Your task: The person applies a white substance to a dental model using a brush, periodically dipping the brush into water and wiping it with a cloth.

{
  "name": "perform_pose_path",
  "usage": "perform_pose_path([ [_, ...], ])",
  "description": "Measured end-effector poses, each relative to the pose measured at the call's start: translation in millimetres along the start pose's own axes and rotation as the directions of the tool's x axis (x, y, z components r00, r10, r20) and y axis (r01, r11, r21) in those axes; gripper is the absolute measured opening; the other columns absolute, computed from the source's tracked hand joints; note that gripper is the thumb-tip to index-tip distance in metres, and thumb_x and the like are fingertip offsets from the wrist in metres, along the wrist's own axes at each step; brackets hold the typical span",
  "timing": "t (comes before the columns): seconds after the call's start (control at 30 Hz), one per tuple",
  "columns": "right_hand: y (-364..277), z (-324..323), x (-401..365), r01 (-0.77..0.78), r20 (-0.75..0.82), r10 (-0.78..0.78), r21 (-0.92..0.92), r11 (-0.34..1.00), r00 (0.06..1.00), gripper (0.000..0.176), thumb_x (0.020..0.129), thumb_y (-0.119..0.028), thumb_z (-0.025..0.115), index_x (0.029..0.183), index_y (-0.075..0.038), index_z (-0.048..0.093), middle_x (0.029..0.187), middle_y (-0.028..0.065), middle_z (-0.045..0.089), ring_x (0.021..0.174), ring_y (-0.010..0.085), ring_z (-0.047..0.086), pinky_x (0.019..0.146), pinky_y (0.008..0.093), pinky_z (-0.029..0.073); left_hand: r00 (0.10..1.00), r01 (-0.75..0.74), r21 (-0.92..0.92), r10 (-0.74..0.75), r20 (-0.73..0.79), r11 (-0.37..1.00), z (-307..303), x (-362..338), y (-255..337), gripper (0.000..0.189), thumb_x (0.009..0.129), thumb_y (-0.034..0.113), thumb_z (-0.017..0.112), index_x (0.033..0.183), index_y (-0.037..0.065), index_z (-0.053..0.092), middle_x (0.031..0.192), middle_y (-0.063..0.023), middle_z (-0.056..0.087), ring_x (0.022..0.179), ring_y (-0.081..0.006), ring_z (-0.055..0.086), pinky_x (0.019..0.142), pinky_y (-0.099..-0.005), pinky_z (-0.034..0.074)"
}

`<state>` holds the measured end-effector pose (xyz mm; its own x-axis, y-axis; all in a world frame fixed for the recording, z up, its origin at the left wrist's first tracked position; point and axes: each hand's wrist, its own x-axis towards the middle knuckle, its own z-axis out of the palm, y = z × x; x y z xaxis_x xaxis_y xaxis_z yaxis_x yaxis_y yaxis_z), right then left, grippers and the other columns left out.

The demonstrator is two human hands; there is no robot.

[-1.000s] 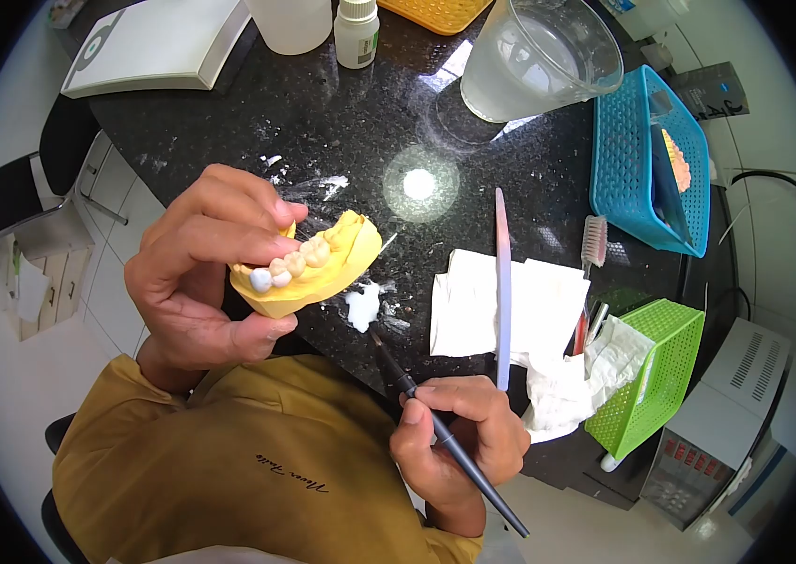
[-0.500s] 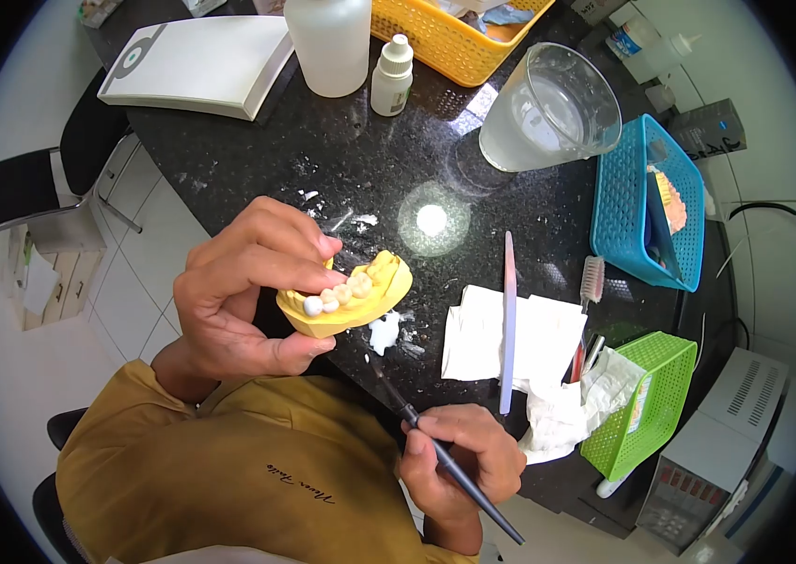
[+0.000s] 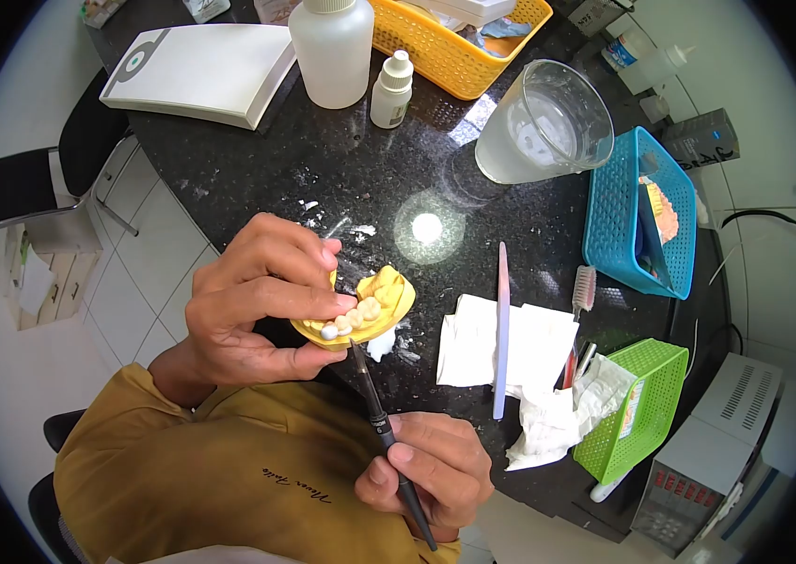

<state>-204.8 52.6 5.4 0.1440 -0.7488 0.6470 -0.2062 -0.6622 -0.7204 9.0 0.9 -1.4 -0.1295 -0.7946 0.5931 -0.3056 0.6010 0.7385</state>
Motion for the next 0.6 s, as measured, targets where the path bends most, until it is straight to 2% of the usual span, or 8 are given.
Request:
perform_pose_path([
  [0.27,-1.7,0.6,2.6,0.011,0.018,-0.01,-0.055,0.998,1.0,0.028,0.072,-0.002,0.073,0.097,0.0,0.06,0.083,0.0161,0.065,0.064,0.0245,0.066,0.054,0.0288,0.055,1.0,-0.019,0.026,0.019,-0.018,0.999,2.0,0.1,0.1,0.037,0.06,0.007,0.088,0.095,0.004,0.074,0.087,-0.0071,0.065,0.087,-0.0241,0.06,0.078,-0.0363,0.056],
  [0.33,-8.1,1.0,4.8,-0.046,0.122,0.068,-0.177,0.983,0.99,0.018,0.093,-0.014,0.06,0.105,-0.007,0.049,0.086,0.0097,0.057,0.071,0.0179,0.06,0.066,0.0281,0.048,1.0,-0.02,0.026,0.021,-0.021,0.999,2.0,-0.3,0.1,0.038,0.06,0.007,0.088,0.095,0.004,0.074,0.087,-0.0068,0.065,0.086,-0.024,0.06,0.078,-0.0355,0.055],
  [0.37,-6.4,1.1,4.3,-0.045,0.122,0.067,-0.177,0.983,0.99,0.018,0.093,-0.014,0.06,0.105,-0.007,0.049,0.086,0.0097,0.057,0.071,0.0179,0.06,0.066,0.0281,0.048,0.999,-0.021,0.026,0.022,-0.024,0.999,2.0,-0.3,0.2,0.038,0.06,0.007,0.088,0.095,0.004,0.074,0.086,-0.0065,0.065,0.086,-0.0238,0.06,0.077,-0.0347,0.055],
  [0.43,-1.3,2.1,3.2,-0.013,0.012,0.014,-0.084,0.996,1.0,0.027,0.073,-0.004,0.074,0.096,-0.002,0.061,0.083,0.0144,0.066,0.064,0.0235,0.066,0.055,0.0281,0.056,0.999,-0.021,0.027,0.022,-0.025,0.999,2.1,0.0,0.6,0.038,0.06,0.008,0.088,0.095,0.004,0.074,0.086,-0.0065,0.065,0.086,-0.0238,0.06,0.077,-0.0346,0.054],
  [0.6,-1.3,4.4,4.7,-0.009,0.002,0.009,-0.081,0.997,1.0,0.026,0.074,-0.006,0.075,0.096,-0.002,0.062,0.081,0.0135,0.066,0.064,0.023,0.066,0.054,0.0272,0.055,0.999,-0.027,0.034,0.027,-0.027,0.999,2.1,-0.6,-0.3,0.037,0.061,0.009,0.088,0.095,0.004,0.074,0.086,-0.0064,0.065,0.085,-0.0237,0.06,0.076,-0.0344,0.054],
])
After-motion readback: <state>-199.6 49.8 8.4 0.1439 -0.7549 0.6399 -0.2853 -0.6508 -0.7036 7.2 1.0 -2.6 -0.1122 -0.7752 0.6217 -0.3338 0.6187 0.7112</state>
